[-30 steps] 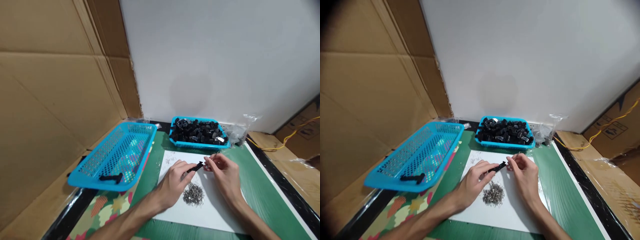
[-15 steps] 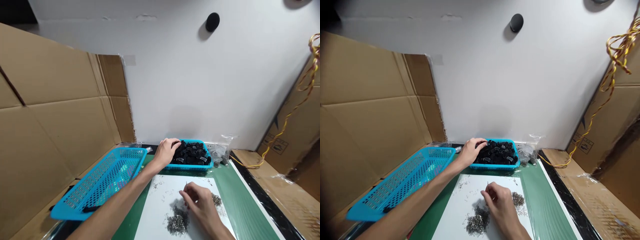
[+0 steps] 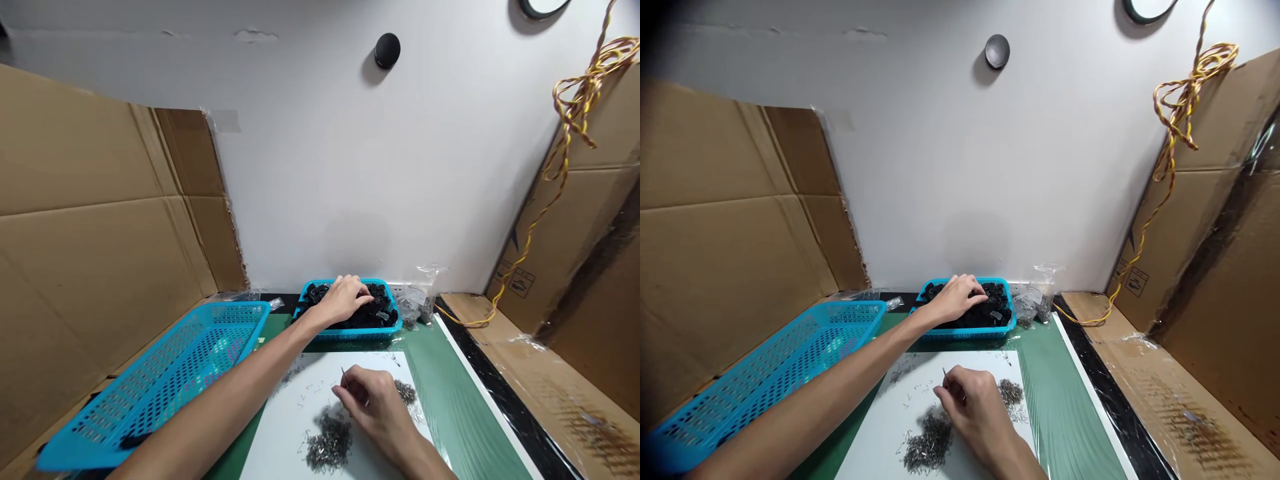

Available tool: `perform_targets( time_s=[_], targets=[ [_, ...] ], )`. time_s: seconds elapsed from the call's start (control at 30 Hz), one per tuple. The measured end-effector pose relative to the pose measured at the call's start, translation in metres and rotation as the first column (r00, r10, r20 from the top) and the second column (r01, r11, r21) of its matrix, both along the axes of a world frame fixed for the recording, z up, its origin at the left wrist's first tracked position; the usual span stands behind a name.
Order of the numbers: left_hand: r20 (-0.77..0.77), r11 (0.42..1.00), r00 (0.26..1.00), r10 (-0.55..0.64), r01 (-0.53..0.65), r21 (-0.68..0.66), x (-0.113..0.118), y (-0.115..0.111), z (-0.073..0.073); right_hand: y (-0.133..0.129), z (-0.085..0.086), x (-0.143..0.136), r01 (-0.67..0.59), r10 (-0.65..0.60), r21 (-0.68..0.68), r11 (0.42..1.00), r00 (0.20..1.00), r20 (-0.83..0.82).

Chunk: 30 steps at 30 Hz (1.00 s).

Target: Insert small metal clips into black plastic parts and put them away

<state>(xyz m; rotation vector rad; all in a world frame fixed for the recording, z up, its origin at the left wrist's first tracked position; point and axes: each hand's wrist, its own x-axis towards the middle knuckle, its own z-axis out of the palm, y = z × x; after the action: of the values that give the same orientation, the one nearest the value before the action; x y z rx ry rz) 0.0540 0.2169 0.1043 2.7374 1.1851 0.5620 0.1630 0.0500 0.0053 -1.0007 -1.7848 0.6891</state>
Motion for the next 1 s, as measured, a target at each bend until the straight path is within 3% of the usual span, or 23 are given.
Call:
perform_targets(
  time_s=[0.2,0.33,0.5,0.63,0.7,0.8,1.0],
  targets=[
    [-0.011,1.000,1.000,-0.028,0.028,-0.002,-0.019,-0.008,0.004,-0.001,-0.003,0.003,-0.026,0.026,-0.003,1.000,0.997,0.068],
    [-0.006,0.999,0.999,0.050,-0.050,0.017,-0.056,-0.017,0.017,-0.004,-0.005,0.009,-0.021,0.013,0.043,0.999,0.983,0.182],
    [-0.056,0.968,0.969,0.242,-0.245,-0.056,-0.147,-0.037,0.035,-0.008,-0.015,0.022,-0.017,-0.069,0.212,0.977,0.918,0.392],
    [-0.233,0.904,0.919,0.317,-0.368,-0.218,-0.230,-0.062,0.041,-0.010,-0.015,0.027,-0.010,-0.098,0.179,0.984,0.808,0.582],
    [-0.329,0.857,0.896,0.300,-0.404,-0.321,-0.261,-0.075,0.038,-0.012,-0.012,0.027,0.017,-0.112,0.146,0.989,0.734,0.670],
    [-0.419,0.768,0.882,0.213,-0.417,-0.487,-0.285,-0.094,0.027,-0.015,-0.009,0.028,0.028,-0.092,0.099,0.995,0.680,0.728],
    [-0.455,0.627,0.886,0.090,-0.406,-0.665,-0.286,-0.121,-0.001,-0.014,-0.014,0.036,0.055,-0.118,0.111,0.992,0.691,0.713]
  ],
)
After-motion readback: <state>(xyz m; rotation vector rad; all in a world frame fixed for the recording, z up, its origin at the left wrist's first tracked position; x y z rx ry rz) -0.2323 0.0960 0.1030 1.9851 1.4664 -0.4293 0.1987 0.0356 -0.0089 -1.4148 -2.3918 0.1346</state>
